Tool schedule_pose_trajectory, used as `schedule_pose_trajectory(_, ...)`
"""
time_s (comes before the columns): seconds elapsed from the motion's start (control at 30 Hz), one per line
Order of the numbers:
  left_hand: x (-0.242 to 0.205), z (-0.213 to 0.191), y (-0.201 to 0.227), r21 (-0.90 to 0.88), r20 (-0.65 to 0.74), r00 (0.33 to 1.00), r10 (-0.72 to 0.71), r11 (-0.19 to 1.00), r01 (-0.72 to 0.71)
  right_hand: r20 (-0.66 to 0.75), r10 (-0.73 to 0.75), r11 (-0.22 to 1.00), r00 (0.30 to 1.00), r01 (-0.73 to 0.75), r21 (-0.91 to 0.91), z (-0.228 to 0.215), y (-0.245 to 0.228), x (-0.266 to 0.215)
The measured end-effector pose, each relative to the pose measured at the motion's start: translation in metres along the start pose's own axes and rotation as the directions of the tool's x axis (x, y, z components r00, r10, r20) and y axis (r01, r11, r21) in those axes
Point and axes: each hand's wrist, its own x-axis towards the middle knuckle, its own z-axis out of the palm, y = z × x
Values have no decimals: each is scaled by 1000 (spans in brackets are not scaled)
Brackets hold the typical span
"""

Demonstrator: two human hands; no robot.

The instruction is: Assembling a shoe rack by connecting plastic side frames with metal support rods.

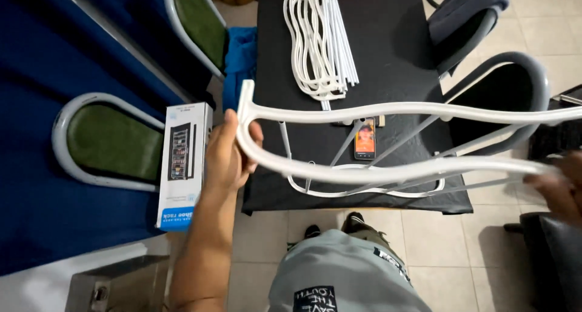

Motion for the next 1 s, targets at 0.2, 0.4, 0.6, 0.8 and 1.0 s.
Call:
schedule_pose_trajectory(0.2,16,-1,-5,398,89,978,188,893,-208,6,-369,916,930,365,-166,-33,-50,-37)
schedule_pose_trajectory(0.4,28,-11,-36,462,186,919,347,795,-394,-12,-390,909,921,383,-161,-15,-19,-33)
schedule_pose_trajectory(0.6,28,-6,-50,408,182,914,362,818,-405,-52,-416,901,908,403,-162,1,96,-29)
schedule_pose_trajectory(0.8,25,-5,-51,359,220,909,353,837,-412,-101,13,996,995,-22,-81,53,279,-17)
schedule_pose_trajectory(1.0,30,-10,-58,365,225,906,358,831,-419,-31,-127,984,991,122,-127,11,139,-25)
